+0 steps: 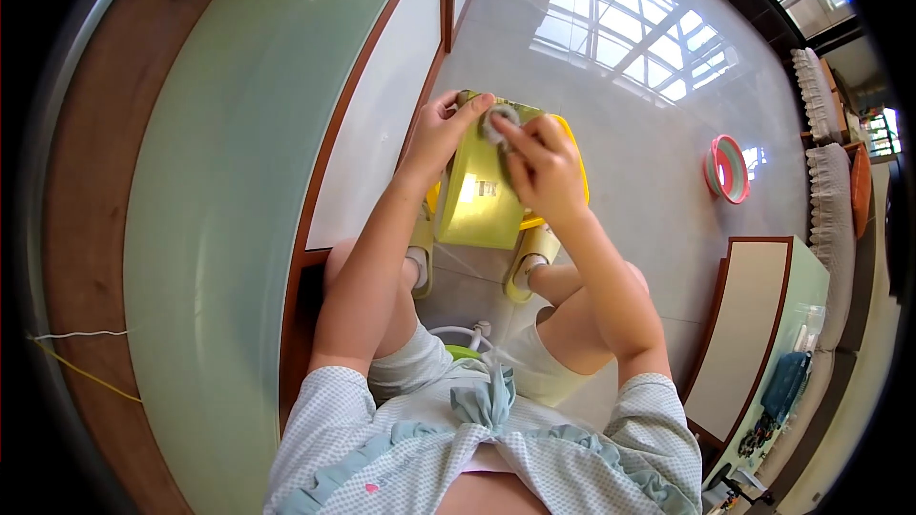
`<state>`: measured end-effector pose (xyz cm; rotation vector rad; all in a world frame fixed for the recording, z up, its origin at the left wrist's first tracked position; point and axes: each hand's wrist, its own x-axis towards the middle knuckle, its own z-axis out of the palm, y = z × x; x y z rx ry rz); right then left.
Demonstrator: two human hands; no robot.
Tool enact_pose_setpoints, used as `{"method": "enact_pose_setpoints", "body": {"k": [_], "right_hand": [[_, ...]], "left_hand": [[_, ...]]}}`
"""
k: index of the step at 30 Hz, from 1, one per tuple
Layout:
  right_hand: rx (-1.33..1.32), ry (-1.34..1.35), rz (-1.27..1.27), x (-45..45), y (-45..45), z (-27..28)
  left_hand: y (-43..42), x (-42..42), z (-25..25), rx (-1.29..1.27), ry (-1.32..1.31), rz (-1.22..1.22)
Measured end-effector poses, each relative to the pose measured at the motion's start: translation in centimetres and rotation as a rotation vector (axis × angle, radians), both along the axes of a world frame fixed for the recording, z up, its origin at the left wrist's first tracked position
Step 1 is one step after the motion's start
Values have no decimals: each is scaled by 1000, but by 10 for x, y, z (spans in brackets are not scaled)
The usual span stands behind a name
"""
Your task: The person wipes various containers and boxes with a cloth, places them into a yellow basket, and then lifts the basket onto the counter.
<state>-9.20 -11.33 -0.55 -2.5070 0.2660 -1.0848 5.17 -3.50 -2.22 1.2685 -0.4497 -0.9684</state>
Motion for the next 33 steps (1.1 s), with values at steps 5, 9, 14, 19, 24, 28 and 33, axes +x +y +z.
{"method": "enact_pose_setpoints", "body": {"k": [5,9,14,19,24,28,33], "right_hand": [[-35,111,263,0,27,-13],[-97,145,450,-3,43,-14],[-41,89,26,-6,6,7],[-88,115,16,-6,3,5],[-56,222,306,-6,24,-3],[6,153,29,-10,-2,12],[-10,118,-1,-13,-8,6]], "left_hand": [[-3,10,-2,25,-7,-34],[-1,4,0,16,3,-43],[-9,-3,4,-50,-13,-75],[-22,1,-14,-76,-79,-25],[-18,11,-15,77,-256,-3],[-18,5,-8,-19,-286,-23],[-20,2,-6,-22,-274,-2]]}}
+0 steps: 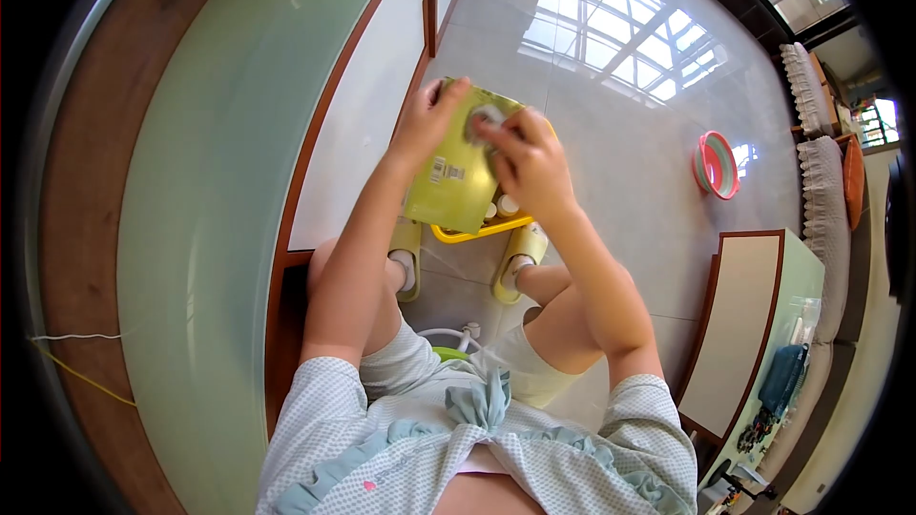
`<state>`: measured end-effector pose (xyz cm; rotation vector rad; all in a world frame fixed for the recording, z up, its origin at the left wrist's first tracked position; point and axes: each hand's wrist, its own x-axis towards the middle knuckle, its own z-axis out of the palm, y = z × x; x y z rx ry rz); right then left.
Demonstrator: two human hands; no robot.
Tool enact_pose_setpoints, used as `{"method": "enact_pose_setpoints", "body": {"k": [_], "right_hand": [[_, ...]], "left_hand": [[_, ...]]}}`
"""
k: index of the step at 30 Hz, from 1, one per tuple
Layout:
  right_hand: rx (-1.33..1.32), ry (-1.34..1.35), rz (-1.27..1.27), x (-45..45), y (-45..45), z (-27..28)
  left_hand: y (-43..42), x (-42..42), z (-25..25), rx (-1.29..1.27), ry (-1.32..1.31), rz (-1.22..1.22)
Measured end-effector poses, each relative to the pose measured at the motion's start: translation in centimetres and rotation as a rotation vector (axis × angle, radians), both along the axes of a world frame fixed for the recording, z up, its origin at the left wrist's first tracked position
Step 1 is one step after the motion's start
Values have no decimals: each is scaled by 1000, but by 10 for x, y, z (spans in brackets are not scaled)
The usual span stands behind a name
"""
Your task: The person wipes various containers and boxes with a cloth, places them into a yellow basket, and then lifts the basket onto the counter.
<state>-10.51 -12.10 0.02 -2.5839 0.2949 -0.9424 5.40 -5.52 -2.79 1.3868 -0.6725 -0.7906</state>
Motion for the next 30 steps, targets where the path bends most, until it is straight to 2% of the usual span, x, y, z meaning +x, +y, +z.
{"method": "enact_pose_setpoints", "body": {"k": [3,5,7,8,9,11,17,18,21,22,25,29,30], "right_hand": [[-18,62,221,3,20,-7],[-44,36,248,2,15,-2],[-37,4,58,1,2,4],[47,3,-49,-2,-2,10],[-31,-48,-92,0,-11,12],[-3,-43,-83,-2,-10,14],[78,75,306,5,27,-3],[28,79,351,7,25,-3],[61,56,292,6,1,-1],[65,2,169,8,-3,0],[24,9,81,11,4,0],[-25,54,502,16,39,-13],[-51,61,518,16,40,-12]], "left_hand": [[1,16,-4,-4,33,4],[5,17,-3,24,39,-27],[10,12,7,36,61,-41],[12,9,13,37,75,-31],[14,6,18,37,91,-19],[15,6,19,21,116,22],[16,27,1,2,147,151],[17,27,1,11,145,153],[13,20,-3,13,98,124],[11,16,-6,8,79,113],[8,12,-11,103,16,149],[7,22,-13,122,-50,213],[8,22,-8,130,-69,224]]}}
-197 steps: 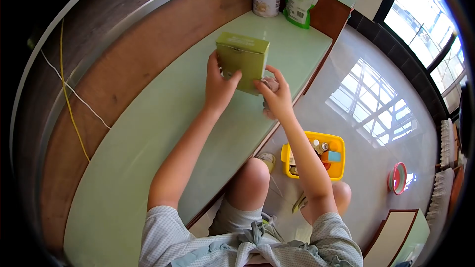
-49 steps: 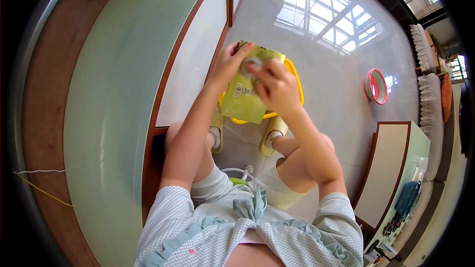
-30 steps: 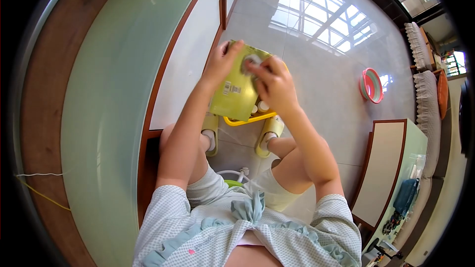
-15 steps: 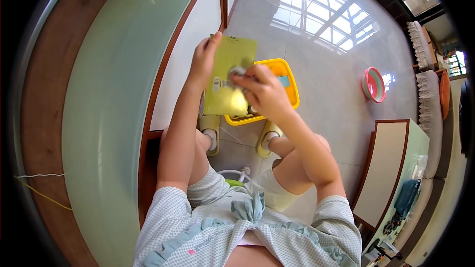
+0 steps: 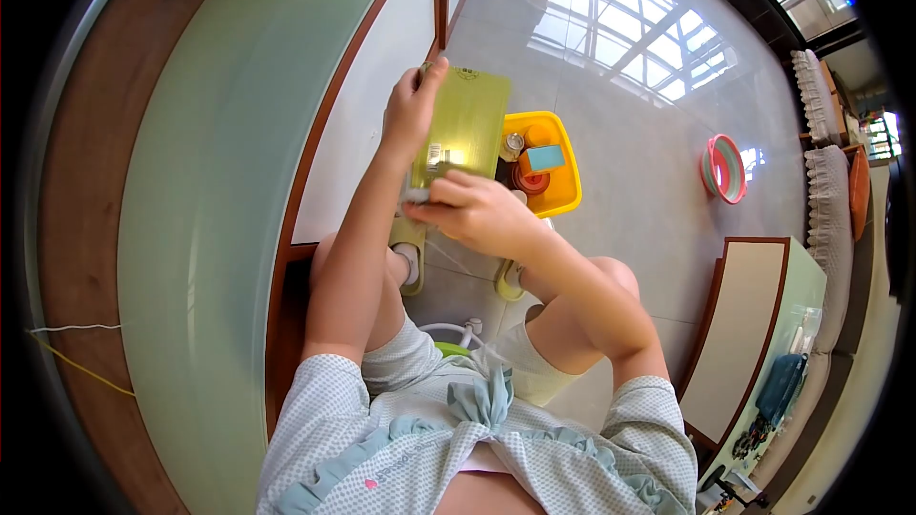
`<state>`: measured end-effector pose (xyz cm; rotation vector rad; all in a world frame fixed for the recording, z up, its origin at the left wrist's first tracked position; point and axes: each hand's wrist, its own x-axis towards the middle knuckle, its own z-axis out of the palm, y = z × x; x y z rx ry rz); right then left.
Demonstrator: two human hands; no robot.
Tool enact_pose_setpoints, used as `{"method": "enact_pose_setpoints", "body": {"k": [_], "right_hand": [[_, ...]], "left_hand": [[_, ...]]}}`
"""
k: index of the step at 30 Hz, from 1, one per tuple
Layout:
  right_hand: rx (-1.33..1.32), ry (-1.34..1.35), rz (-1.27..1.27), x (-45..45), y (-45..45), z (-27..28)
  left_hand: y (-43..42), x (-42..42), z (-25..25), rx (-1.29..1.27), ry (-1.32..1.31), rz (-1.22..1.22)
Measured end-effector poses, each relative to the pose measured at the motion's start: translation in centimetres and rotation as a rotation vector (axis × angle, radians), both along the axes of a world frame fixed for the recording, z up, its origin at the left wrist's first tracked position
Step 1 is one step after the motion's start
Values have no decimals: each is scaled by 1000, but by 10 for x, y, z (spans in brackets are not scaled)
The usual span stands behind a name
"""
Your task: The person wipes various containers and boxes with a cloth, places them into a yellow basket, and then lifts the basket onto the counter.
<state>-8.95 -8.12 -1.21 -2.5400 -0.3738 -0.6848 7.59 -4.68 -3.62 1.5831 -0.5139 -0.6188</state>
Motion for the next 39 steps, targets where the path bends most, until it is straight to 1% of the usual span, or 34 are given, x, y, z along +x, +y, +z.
{"method": "enact_pose_setpoints", "body": {"k": [2,3,5,6,9,11,13,14,15,16,19,20,23,24,27,30,31,32,33,34,35,36,38,39], "right_hand": [[-47,2,30,-1,3,5],[16,-21,-60,-2,-1,8],[28,-55,-281,-3,-19,11],[98,-78,-336,-2,-24,10],[33,50,-293,-8,-13,10],[50,89,-81,-11,-4,9],[63,81,-36,-14,-8,11],[69,65,-147,-16,-13,13],[72,51,-259,-17,-21,15],[103,-21,-365,-15,-30,13],[235,7,-362,-20,-28,15],[239,11,-305,-22,-23,17],[246,-50,-170,-27,-17,19],[332,-30,-145,-29,-18,20],[472,-11,-94,-32,-20,23],[484,-32,-89,-30,-20,20],[453,-60,-123,-26,-20,18],[423,-86,-159,-22,-18,15],[395,-111,-198,-20,-18,14],[336,-104,-277,-21,-21,18],[363,-144,-365,-20,-25,21],[389,-184,-455,-19,-30,25],[395,-255,-603,-15,-47,25],[399,-246,-574,-16,-49,22]], "left_hand": [[1,3,0,-12,33,0],[2,4,1,-20,50,1],[2,4,1,-54,108,24],[1,2,3,-73,131,44],[3,7,0,-61,120,59],[6,14,-3,-65,117,79],[10,17,6,-95,147,109],[13,20,6,-107,155,51],[14,17,11,-103,196,51],[15,13,18,-101,236,52],[17,10,22,-103,305,34],[18,11,22,-105,319,27],[24,14,26,-147,475,81],[26,14,28,-184,598,64],[26,10,32,-135,641,56],[20,6,19,-176,666,-8],[16,3,16,-189,671,-26],[11,3,7,-49,579,-43],[9,-2,6,-26,563,-93],[6,-8,4,-3,548,-143],[4,-16,3,18,531,-193],[6,-28,25,31,570,-232],[0,-27,15,90,617,-219],[-2,-30,19,119,643,-212]]}}
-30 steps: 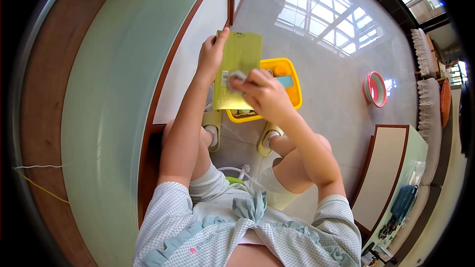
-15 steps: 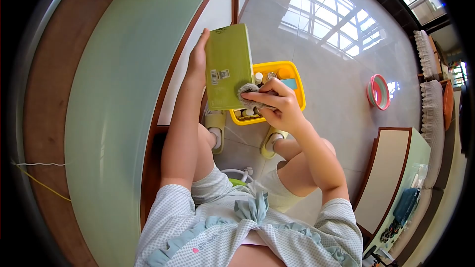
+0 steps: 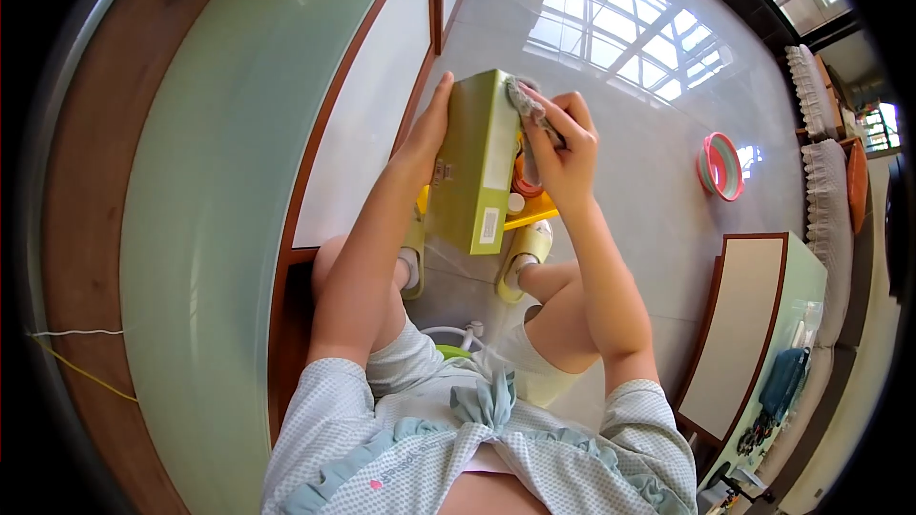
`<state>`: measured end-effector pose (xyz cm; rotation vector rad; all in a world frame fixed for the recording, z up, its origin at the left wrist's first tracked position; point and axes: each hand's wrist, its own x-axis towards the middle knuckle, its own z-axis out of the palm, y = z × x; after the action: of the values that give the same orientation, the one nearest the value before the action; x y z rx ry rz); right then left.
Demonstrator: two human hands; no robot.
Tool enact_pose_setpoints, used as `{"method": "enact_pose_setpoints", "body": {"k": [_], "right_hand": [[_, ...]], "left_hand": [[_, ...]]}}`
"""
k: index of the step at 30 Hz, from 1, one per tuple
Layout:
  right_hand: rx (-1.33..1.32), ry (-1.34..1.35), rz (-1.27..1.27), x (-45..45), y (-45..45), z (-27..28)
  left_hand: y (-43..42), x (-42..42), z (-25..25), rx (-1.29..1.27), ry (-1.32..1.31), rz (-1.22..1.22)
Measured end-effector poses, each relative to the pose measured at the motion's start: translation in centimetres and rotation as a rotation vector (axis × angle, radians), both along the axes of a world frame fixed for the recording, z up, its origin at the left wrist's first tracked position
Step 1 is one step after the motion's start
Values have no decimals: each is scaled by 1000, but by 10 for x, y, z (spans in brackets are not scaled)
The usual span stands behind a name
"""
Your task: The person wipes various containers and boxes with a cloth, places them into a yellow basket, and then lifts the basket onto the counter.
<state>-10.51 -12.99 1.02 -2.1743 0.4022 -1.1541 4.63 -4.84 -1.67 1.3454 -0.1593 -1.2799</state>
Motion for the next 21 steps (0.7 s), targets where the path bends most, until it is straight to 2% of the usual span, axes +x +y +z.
{"method": "enact_pose_setpoints", "body": {"k": [1,3,4,6,9,11,12,14,16,17,21], "right_hand": [[2,1,30,1,0,-4],[46,-3,157,1,9,-5],[-31,28,189,-1,15,-3],[-31,-38,269,-2,22,-1],[-28,-26,233,-2,18,4],[3,-76,86,0,11,1],[19,-103,13,1,9,0],[86,-80,28,2,9,-1],[136,-47,76,3,14,-2],[71,-51,162,5,15,-5],[122,-15,350,4,25,-5]], "left_hand": [[2,-4,8,59,-61,66],[6,-1,15,30,-6,134],[9,4,16,16,18,170],[11,11,7,13,-50,137],[15,9,7,52,-140,15],[10,11,-11,53,-241,-91],[9,10,-9,50,-237,-88],[8,6,-5,47,-229,-86],[8,12,-10,27,-206,57],[8,15,-12,17,-193,129],[15,27,6,91,-33,265]]}}
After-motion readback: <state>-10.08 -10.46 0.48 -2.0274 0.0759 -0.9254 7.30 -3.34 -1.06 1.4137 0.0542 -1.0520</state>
